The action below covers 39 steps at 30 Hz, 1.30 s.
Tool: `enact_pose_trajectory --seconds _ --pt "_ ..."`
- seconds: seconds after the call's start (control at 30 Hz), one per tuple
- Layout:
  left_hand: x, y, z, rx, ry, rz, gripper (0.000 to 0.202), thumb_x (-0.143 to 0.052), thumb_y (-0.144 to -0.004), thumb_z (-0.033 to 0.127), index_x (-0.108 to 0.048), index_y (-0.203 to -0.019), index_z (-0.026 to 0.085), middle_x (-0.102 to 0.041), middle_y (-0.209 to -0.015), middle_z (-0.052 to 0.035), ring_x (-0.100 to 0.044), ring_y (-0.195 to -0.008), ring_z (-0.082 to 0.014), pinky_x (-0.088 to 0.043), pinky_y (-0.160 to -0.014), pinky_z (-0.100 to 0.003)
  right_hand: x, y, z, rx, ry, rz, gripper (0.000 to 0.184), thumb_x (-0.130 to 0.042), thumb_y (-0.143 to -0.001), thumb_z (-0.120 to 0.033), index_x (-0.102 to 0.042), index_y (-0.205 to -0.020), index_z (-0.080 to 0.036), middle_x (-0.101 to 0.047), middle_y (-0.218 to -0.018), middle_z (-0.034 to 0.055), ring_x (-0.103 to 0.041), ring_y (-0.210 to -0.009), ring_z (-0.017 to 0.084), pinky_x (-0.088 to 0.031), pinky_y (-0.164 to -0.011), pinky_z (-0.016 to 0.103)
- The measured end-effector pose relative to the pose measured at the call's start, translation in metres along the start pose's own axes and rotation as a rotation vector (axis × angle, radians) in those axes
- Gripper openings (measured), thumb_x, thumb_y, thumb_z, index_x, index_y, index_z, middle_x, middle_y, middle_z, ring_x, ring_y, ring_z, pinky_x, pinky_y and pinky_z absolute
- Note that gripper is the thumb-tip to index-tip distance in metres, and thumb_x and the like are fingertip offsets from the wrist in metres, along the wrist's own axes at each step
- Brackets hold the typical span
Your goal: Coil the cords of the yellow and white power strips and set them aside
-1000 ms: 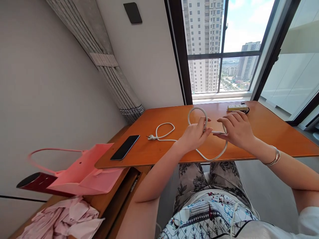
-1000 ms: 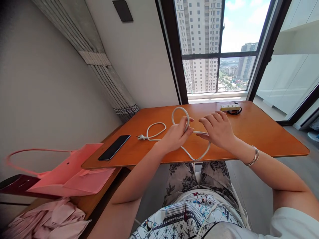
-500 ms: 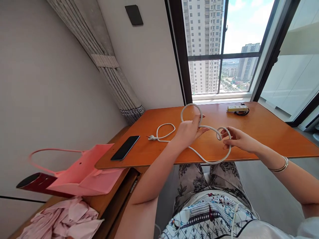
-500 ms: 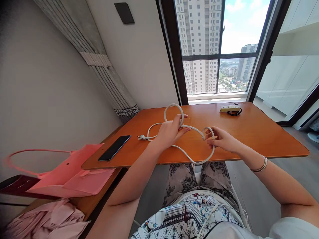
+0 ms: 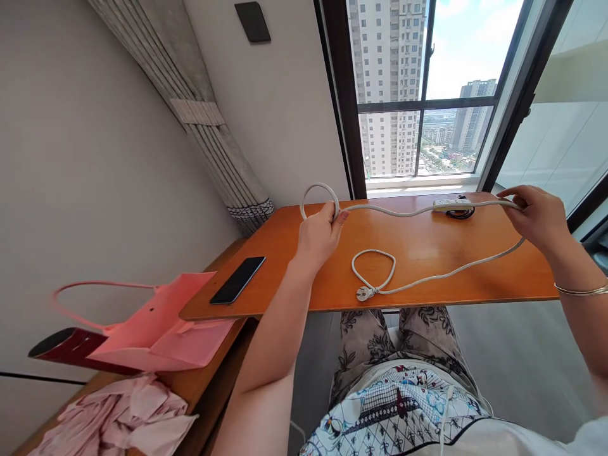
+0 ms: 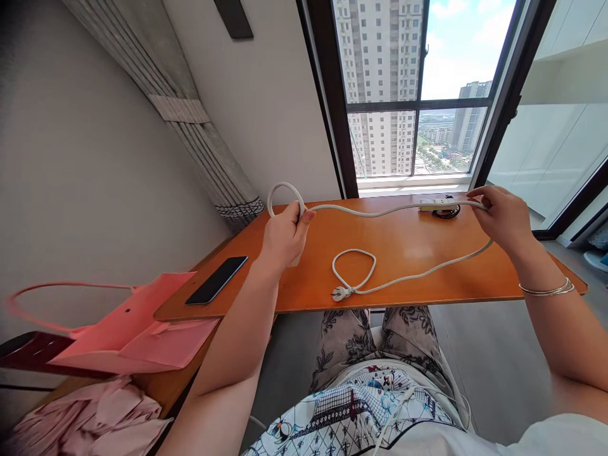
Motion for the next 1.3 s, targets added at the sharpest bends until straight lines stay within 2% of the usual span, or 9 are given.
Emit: enact_pose_trajectory --seconds 0.2,0.3,0.5,0.57,0.77,0.9,1.03,1.17,1.3 --pt "0.002 -0.006 -0.011 0.045 0.096 0.014 0.031 -0.045 -0.099 0.045 -0.047 -0.077 0.023 -0.047 -0.060 -0.0002 -0.048 -0.058 -0.0197 -0.023 -0.059 -0.030 0.018 -0.037 0.039 -0.078 0.397 0.183 0.031 -0.069 -0.089 -0.038 -0.077 -0.102 -0.011 -0.070 -0.089 0.0168 -0.056 -0.079 0.020 -0.027 -0.059 0.032" --pt "-0.006 -0.004 -0.011 0.025 0.375 -0.077 0.040 -0.050 -0.096 0.052 -0.041 -0.071 0.022 -0.043 -0.058 0.0017 -0.042 -0.054 -0.0154 -0.025 -0.056 -0.027 0.018 -0.059 0.044 -0.085 0.426 0.184 0.038 -0.070 -0.089 -0.041 -0.077 -0.108 -0.009 -0.070 -0.098 0.0217 -0.055 -0.079 0.021 -0.024 -0.060 0.033" --pt "-0.024 0.022 0.005 0.019 1.196 -0.827 0.057 -0.067 -0.078 0.070 -0.044 -0.067 0.020 -0.032 -0.054 0.0086 -0.028 -0.042 -0.0050 -0.028 -0.045 -0.021 -0.014 -0.087 0.036 -0.235 0.470 -0.036 0.039 -0.067 -0.092 -0.039 -0.071 -0.120 -0.012 -0.070 -0.111 0.0212 -0.059 -0.082 0.021 -0.026 -0.064 0.034" --pt "-0.025 0.030 0.014 -0.011 1.351 -0.925 0.057 -0.070 -0.077 0.069 -0.043 -0.065 0.019 -0.028 -0.050 0.0104 -0.027 -0.038 -0.0037 -0.034 -0.044 -0.022 -0.037 -0.089 0.028 -0.244 0.452 -0.180 0.041 -0.068 -0.091 -0.040 -0.070 -0.121 -0.011 -0.071 -0.108 0.0210 -0.062 -0.090 0.025 -0.031 -0.067 0.034" --pt "-0.032 0.035 0.035 0.131 1.609 -0.772 0.058 -0.064 -0.083 0.066 -0.036 -0.061 0.020 -0.022 -0.043 0.0121 -0.022 -0.031 -0.0030 -0.043 -0.044 -0.023 -0.098 -0.056 -0.028 0.091 0.033 -0.674 0.074 -0.081 -0.073 -0.032 -0.055 -0.141 -0.017 -0.062 -0.134 0.0188 -0.067 -0.100 0.027 -0.051 -0.083 0.037" --pt "-0.028 0.034 0.040 0.264 1.674 -0.641 0.057 -0.058 -0.091 0.062 -0.034 -0.061 0.019 -0.021 -0.042 0.0120 -0.020 -0.031 -0.0025 -0.043 -0.045 -0.020 -0.086 -0.010 -0.077 0.211 -0.577 -0.536 0.049 -0.043 -0.098 -0.048 -0.056 -0.138 -0.023 -0.059 -0.141 0.0132 -0.059 -0.127 0.026 -0.050 -0.102 0.046" --pt "-0.020 0.031 0.047 0.363 1.704 -0.500 0.055 -0.055 -0.094 0.059 -0.034 -0.062 0.019 -0.021 -0.043 0.0118 -0.020 -0.032 -0.0021 -0.041 -0.045 -0.018 -0.074 0.051 -0.124 0.240 -1.097 -0.782 0.073 -0.016 -0.098 -0.071 -0.049 -0.144 -0.026 -0.051 -0.152 0.0109 -0.046 -0.142 0.023 -0.039 -0.116 0.048" --pt "-0.018 0.028 0.054 0.442 1.635 -0.340 0.052 -0.060 -0.090 0.060 -0.039 -0.066 0.019 -0.026 -0.046 0.0117 -0.025 -0.035 -0.0022 -0.042 -0.048 -0.017 -0.071 0.098 -0.157 0.285 -1.291 -0.999 0.077 -0.037 -0.090 -0.080 -0.049 -0.143 -0.025 -0.049 -0.152 0.0125 -0.042 -0.144 0.023 -0.031 -0.121 0.045" --pt "-0.021 0.025 0.049 0.432 1.563 -0.249 0.050 -0.064 -0.088 0.061 -0.044 -0.068 0.019 -0.030 -0.047 0.0116 -0.028 -0.037 -0.0021 -0.043 -0.049 -0.017 -0.072 0.111 -0.164 0.218 -1.331 -1.016 0.053 -0.068 -0.083 -0.065 -0.060 -0.113 -0.022 -0.063 -0.127 0.0119 -0.058 -0.124 0.024 -0.045 -0.109 0.044"
Point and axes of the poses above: each hand's wrist, its own y-axis away from the middle knuckle, its own x-axis out of the back of the hand, z = x × y, the point moved 3 cm from there along -y, towards the middle knuckle
